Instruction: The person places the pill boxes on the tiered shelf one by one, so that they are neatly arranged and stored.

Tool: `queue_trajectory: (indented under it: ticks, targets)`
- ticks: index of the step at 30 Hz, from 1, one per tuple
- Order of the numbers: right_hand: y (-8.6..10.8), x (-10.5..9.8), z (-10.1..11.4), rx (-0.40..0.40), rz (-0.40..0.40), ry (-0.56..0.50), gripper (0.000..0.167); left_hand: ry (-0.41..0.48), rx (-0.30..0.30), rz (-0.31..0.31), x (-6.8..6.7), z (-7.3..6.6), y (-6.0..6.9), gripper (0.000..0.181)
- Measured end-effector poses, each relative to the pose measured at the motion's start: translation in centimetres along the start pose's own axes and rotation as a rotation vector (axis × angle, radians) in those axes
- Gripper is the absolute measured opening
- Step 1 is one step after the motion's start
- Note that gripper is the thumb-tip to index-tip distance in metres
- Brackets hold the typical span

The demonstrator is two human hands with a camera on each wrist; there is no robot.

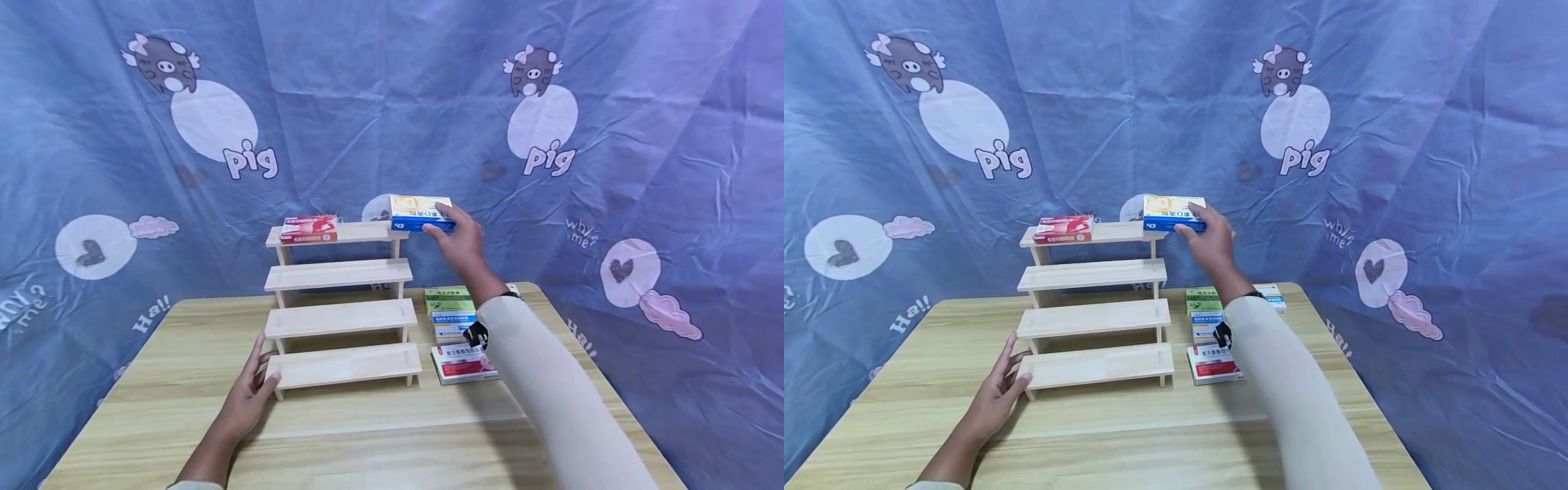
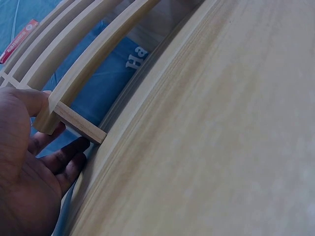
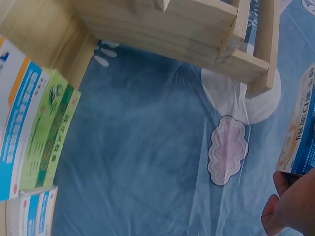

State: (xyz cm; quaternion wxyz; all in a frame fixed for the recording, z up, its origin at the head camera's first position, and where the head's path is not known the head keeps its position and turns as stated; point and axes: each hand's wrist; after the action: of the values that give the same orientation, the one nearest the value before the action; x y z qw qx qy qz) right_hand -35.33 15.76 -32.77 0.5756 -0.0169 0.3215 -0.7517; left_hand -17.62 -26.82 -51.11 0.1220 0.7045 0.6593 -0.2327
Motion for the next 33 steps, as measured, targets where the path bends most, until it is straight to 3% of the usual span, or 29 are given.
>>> queue_trajectory:
  ticks: [11,18,25,33]
  targets:
    - [-0.3,2.9,1.1,-0.028,0.033,0.063,0.058,-0.007,0.006,-0.005,0.2,0.1,-0.1,0.086]
    - [-0.3,4.3,1.2,-0.035,0.039,0.036,0.059,-0.020,0.007,-0.012,0.3,0.1,-0.1,0.086]
    - [0.1,6.1,1.2,-0.079,0.108,0.087,0.060,-0.016,-0.016,-0.011,0.5,0.1,0.1,0.086]
    - [0.4,8.1,1.5,-0.083,0.101,0.087,0.060,-0.032,-0.007,-0.007,0.1,0.1,-0.1,0.086]
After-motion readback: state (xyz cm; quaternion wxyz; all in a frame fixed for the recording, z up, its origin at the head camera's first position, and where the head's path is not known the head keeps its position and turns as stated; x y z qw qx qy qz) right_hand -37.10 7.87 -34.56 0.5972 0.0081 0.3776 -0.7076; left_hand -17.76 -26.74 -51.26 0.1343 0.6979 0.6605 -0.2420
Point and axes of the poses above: each hand's wrist, its own y-axis away from the middle knuckle, its own x-axis out of the palm, z = x × y, and after that the axes turned 6 degrees about -y, right-handed
